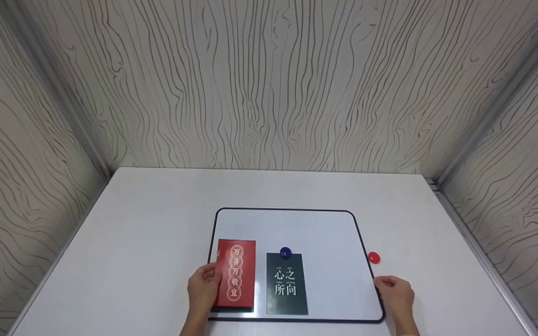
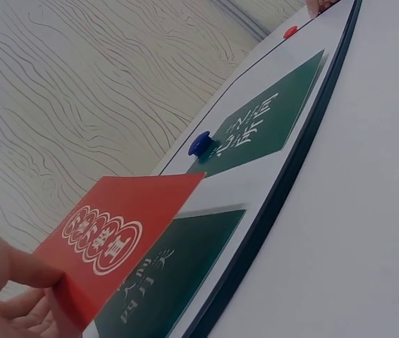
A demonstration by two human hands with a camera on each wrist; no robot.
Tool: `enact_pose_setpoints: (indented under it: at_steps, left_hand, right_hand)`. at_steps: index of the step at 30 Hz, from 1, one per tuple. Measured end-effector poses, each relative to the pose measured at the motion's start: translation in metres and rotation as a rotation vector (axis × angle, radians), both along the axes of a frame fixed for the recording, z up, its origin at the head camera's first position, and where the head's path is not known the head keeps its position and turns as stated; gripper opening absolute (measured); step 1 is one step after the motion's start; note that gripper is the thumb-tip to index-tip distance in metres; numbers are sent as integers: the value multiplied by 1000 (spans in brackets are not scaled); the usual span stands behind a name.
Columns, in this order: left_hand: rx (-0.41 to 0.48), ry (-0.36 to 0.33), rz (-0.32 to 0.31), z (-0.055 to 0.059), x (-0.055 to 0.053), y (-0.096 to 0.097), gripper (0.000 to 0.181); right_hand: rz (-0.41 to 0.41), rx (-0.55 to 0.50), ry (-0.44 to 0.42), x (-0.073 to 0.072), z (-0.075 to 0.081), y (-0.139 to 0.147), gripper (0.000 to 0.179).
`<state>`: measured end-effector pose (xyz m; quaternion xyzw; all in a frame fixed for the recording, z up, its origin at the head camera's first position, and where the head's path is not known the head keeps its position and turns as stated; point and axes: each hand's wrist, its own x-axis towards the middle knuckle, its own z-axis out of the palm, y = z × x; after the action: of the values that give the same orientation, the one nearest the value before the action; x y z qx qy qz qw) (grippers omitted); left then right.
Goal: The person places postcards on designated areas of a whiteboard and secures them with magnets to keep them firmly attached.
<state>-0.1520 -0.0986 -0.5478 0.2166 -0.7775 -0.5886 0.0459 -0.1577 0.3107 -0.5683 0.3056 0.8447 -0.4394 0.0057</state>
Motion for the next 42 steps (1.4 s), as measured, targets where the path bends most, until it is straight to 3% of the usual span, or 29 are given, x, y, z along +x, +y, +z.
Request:
enact_pose_setpoints:
  at_steps: [28,42]
  left_hand:
    - [118,-68,-92,-1,2,31,37]
    - [200,-126,-186,-6,6,42,38]
  right_hand:
    - [34,-8,32,4,0,2,29]
    - [26,-18,16,1,-2,3,29]
